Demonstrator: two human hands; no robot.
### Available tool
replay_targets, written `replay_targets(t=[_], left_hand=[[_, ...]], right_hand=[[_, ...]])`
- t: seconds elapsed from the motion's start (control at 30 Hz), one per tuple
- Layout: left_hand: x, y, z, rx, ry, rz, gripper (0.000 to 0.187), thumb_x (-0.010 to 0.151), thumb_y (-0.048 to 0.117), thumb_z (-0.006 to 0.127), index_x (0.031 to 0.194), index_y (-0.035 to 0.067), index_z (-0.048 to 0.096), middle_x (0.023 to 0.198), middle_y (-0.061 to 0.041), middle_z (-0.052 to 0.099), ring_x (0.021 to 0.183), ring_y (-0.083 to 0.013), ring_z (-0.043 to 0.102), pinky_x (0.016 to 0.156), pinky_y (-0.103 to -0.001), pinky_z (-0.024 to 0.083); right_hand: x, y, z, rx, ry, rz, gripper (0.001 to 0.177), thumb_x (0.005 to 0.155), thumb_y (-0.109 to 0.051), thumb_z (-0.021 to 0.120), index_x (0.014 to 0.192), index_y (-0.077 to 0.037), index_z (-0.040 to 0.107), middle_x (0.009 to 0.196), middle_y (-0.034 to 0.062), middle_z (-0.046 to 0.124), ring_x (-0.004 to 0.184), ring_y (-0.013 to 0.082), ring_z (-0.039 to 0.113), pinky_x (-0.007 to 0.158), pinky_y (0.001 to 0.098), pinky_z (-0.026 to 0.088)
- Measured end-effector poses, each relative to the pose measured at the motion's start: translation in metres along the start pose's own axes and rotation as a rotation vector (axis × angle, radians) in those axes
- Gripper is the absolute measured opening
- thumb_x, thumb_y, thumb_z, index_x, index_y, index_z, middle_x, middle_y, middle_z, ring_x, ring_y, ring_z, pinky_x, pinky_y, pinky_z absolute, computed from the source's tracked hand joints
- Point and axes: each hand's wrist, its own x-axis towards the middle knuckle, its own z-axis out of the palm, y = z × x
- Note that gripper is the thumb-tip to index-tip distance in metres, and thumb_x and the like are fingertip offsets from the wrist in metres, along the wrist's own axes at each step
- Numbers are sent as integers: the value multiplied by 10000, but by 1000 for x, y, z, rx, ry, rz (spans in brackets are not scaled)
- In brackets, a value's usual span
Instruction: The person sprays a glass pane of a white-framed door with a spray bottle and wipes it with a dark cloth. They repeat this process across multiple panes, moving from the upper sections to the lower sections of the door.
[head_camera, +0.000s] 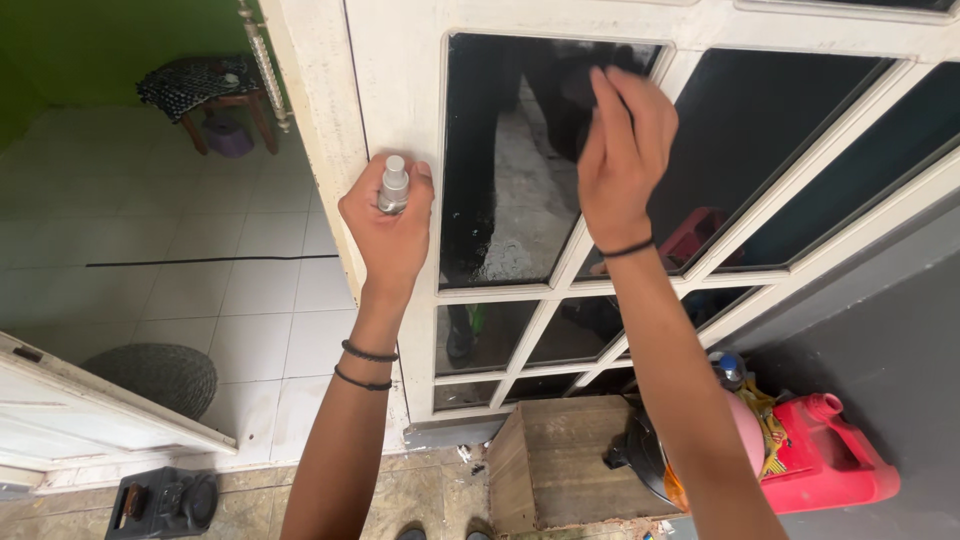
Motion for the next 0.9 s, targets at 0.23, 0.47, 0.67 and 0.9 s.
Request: replay_targets(t=[0.23, 0.47, 0.67, 0.9], left_hand=[[-2, 2, 0, 32, -8, -11, 189, 1003, 58, 678, 835, 31, 596, 694, 57, 516, 668, -10, 431, 584, -220, 352], [-2, 5, 3, 87, 10, 23, 201, 1002, 71, 681, 831, 29, 585, 692, 52, 505, 681, -14, 415, 592, -228, 352], [-4, 3, 5, 83, 27, -1, 195, 1001, 83, 679, 831, 29, 599, 684, 56, 513, 668, -12, 423, 582, -225, 352], [-4, 1, 4, 94, 24, 10, 192, 1008, 84, 689, 844, 22, 609, 690, 58, 519, 675, -14, 421, 584, -227, 354]], right_hand=[[-85, -30, 0, 314, -96, -60, 265, 957, 33, 630, 1212, 22, 706, 1214, 160, 696, 1173, 340, 649, 1082, 475, 496], [-71, -16, -3, 266, -125, -24, 318, 946, 69, 608, 1230, 0, 733, 1265, 138, 671, 1219, 323, 617, 1073, 460, 512], [-28, -46, 17, 143, -41, -10, 336, 931, 44, 572, 1241, 48, 703, 1316, 153, 641, 1279, 370, 568, 1115, 501, 438], [-114, -45, -7, 366, -328, -214, 264, 923, -38, 704, 1180, -12, 758, 1252, 93, 694, 1194, 269, 626, 1038, 417, 530]])
